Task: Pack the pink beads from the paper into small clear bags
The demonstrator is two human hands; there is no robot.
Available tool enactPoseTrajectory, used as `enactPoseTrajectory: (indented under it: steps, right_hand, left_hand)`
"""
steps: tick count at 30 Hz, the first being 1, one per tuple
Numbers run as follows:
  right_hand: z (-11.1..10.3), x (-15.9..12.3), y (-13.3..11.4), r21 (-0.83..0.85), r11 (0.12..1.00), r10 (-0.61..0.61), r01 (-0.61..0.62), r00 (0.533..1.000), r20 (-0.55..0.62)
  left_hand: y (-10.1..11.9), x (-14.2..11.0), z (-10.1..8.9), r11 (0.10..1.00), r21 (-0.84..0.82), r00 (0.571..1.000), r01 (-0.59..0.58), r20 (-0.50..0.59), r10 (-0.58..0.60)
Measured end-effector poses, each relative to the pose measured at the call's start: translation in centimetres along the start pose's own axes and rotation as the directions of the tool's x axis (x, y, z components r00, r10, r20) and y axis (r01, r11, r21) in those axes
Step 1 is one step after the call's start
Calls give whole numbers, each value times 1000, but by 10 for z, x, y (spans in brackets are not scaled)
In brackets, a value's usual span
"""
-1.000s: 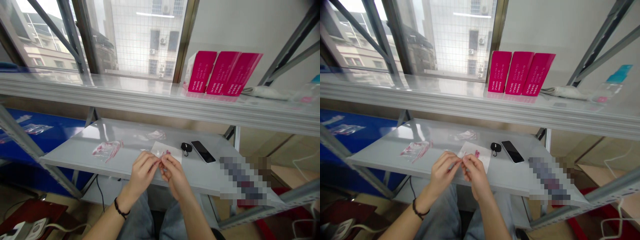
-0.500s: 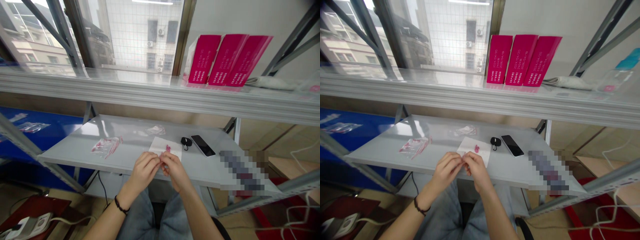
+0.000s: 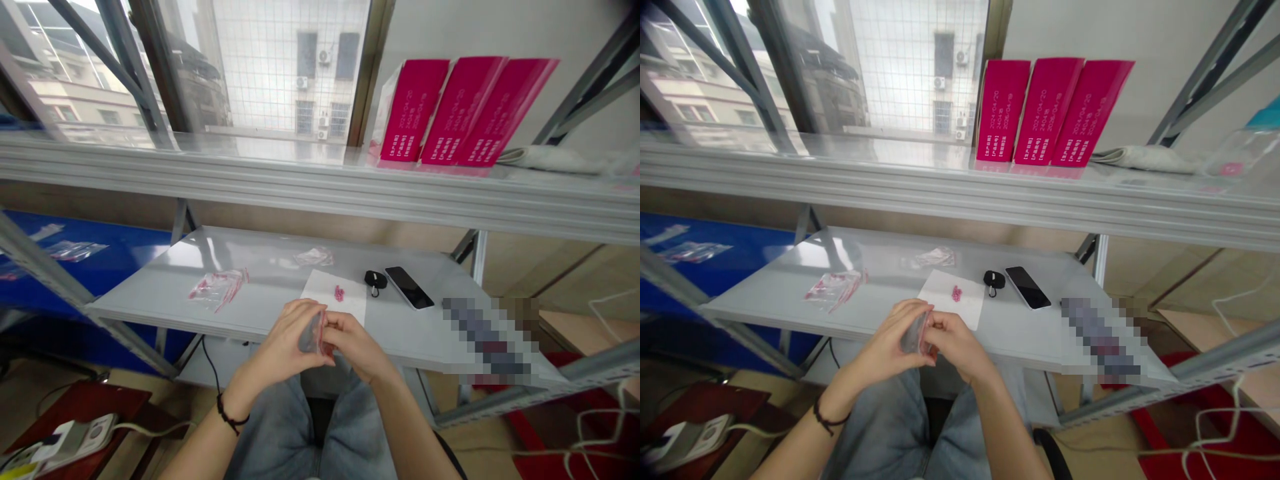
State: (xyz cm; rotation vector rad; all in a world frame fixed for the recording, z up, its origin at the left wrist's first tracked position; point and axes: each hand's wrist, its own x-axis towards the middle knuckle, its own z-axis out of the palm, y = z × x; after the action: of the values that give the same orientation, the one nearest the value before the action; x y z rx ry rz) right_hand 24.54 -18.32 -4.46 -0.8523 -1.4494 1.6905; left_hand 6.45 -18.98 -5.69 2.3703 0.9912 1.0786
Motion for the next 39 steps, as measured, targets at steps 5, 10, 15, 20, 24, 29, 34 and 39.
enactPoseTrajectory:
  steps: [5,10,15,20,24,29,34,39]
  right_hand:
    - [1,3,9,11,994,-102,105,981,-166]
    - [4,-4,9,-39,984,-177,173,976,-128]
    - [2,-15,-2,-200,964,-199,178,976,-91]
    - [-2,-18,-7,-463,869,-250,175,963,-105]
    - [-4,-19,-11,-575,786,-299,226,954,-34]
    - [-5,-21,-17,-606,761,-266,231,963,33]
    - [-9,-20,-18,-599,772,-240,214,970,38]
    - [-8,-18,-16,-669,725,-237,163,971,-21]
  left_hand:
    - [6,0,5,992,-90,994,89,-57,-94]
    - [6,-2,17,970,-193,978,145,-122,-171]
    - [8,-5,22,956,-234,970,175,-124,-208]
    - [8,-7,21,966,-202,975,160,-120,-187]
    - [7,-7,21,974,-160,974,158,-140,-181]
    - [8,-7,21,983,-113,974,144,-160,-162]
    - [11,-5,20,989,-102,981,110,-146,-124]
    - [11,-7,23,992,-88,982,94,-154,-106]
